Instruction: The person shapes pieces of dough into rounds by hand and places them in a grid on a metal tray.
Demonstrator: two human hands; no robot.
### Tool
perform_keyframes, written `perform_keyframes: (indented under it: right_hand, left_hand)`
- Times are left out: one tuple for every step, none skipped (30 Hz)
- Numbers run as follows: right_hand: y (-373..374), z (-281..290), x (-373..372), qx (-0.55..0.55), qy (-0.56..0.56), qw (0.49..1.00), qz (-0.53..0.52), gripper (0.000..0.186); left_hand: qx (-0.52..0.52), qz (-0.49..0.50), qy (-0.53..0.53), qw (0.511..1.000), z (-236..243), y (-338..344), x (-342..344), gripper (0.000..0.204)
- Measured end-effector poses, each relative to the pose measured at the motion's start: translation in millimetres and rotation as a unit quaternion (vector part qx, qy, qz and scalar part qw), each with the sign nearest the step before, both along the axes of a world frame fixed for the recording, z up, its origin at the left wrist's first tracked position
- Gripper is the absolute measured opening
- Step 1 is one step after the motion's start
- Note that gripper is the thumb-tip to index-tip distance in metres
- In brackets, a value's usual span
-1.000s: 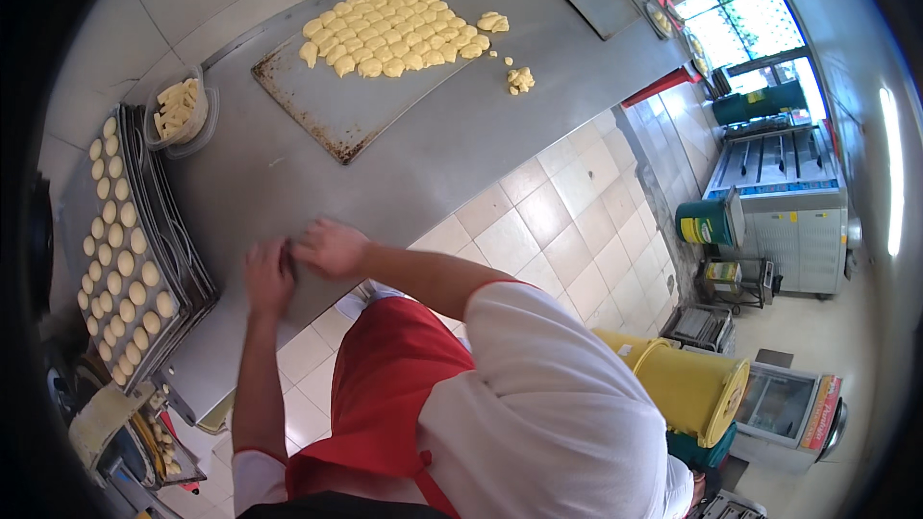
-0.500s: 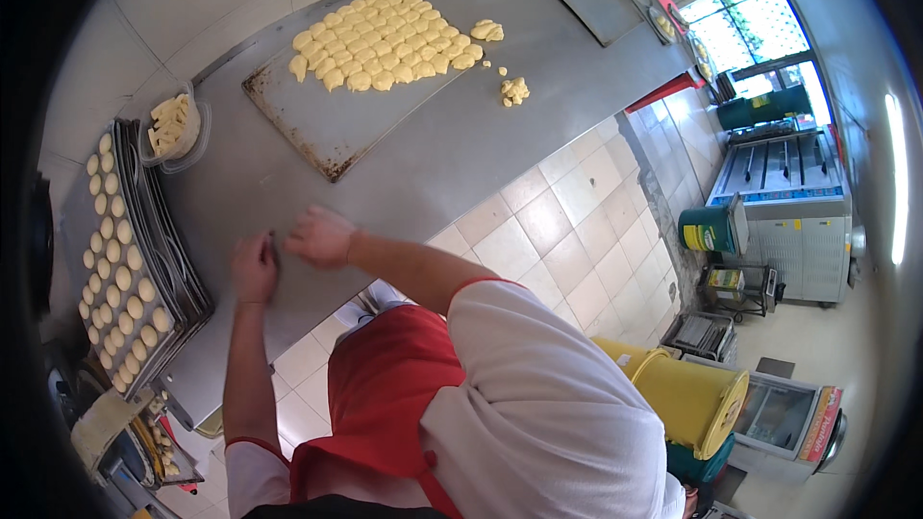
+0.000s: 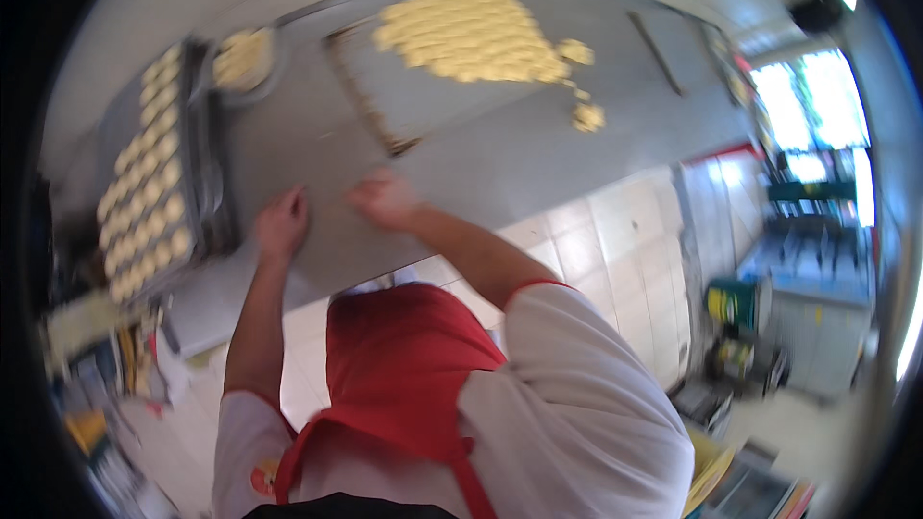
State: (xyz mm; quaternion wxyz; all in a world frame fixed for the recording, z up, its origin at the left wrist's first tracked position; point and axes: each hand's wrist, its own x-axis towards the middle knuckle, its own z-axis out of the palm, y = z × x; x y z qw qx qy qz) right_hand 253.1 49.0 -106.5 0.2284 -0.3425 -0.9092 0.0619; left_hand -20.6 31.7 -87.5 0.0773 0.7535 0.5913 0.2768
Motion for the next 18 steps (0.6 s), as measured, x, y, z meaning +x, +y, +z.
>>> perform_keyframes:
  right_hand:
    - [-9.4, 12.4, -2.8, -0.048, -0.023, 0.999, 0.009, 0.02]
    - [-19.9, 19.6, 2.9, -0.045, -0.015, 0.999, 0.009, 0.026]
    - [-33.5, 30.7, 11.5, -0.085, -0.009, 0.996, -0.004, 0.031]
    - [-42.3, 44.0, 21.5, -0.099, -0.002, 0.995, -0.026, 0.033]
    - [-51.9, 66.3, 19.5, -0.079, 0.005, 0.996, -0.05, 0.032]
    - [-61.3, 72.0, 15.7, -0.124, 0.008, 0.986, -0.11, 0.032]
    - [-64.5, 65.7, 18.3, -0.162, 0.004, 0.981, -0.108, 0.031]
    - [-64.0, 58.1, 23.9, -0.197, -0.006, 0.974, -0.109, 0.029]
    - [-62.0, 64.2, 20.7, -0.282, 0.027, 0.951, -0.122, 0.029]
    - [-58.0, 74.9, 12.6, -0.363, 0.057, 0.919, -0.14, 0.028]
    - [-51.5, 89.0, -2.2, -0.356, 0.094, 0.92, -0.13, 0.028]
    - [-44.2, 107.2, -19.7, -0.349, 0.133, 0.92, -0.121, 0.027]
    - [-37.1, 127.7, -36.0, -0.343, 0.17, 0.916, -0.122, 0.027]
    - [-25.4, 147.7, -58.9, -0.328, 0.201, 0.918, -0.094, 0.028]
    - [-8.1, 169.1, -89.8, -0.313, 0.232, 0.918, -0.069, 0.029]
    - [10.7, 189.2, -121.8, -0.296, 0.26, 0.918, -0.047, 0.03]
    - [31.4, 205.7, -152.2, -0.274, 0.256, 0.926, -0.03, 0.031]
    - [53.0, 219.7, -184.9, -0.255, 0.25, 0.934, -0.013, 0.033]
  left_hand:
    - [0.004, 0.041, 0.015, 0.999, -11.6, -26.9, -17.9, 0.023]
    - [-0.007, 0.059, 0.03, 0.998, -11.8, -46.4, -20.7, 0.026]
    - [-0.024, 0.045, -0.012, 0.999, -4.3, -59.2, -18.4, 0.031]
    - [-0.003, 0.034, -0.046, 0.998, 15.0, -65.6, -9.5, 0.038]
    - [-0.011, 0.062, -0.035, 0.997, 27.8, -76.6, -10.0, 0.042]
    - [-0.007, 0.104, -0.027, 0.994, 34.7, -83.0, -14.7, 0.044]
    - [-0.005, 0.137, -0.023, 0.99, 34.4, -90.1, -18.6, 0.045]
    - [-0.051, 0.148, -0.036, 0.987, 30.8, -96.4, -16.6, 0.046]
    - [-0.092, 0.156, -0.049, 0.982, 31.3, -100.2, -20.9, 0.047]
    - [-0.117, 0.168, -0.142, 0.969, 43.5, -104.8, -23.5, 0.045]
    - [-0.137, 0.171, -0.234, 0.947, 66.7, -109.0, -23.5, 0.043]
    - [-0.153, 0.171, -0.324, 0.918, 91.8, -108.1, -32.9, 0.042]
    - [-0.116, 0.147, -0.379, 0.906, 112.5, -99.9, -50.2, 0.039]
    - [-0.077, 0.123, -0.429, 0.892, 132.8, -95.0, -69.9, 0.036]
    - [-0.04, 0.095, -0.478, 0.872, 154.4, -90.2, -91.8, 0.033]
    - [-0.023, 0.081, -0.504, 0.86, 180.9, -77.5, -120.2, 0.033]
    - [-0.009, 0.06, -0.531, 0.845, 204.2, -55.9, -153.6, 0.034]
    - [-0.031, 0.092, -0.475, 0.874, 217.6, -36.0, -189.8, 0.035]
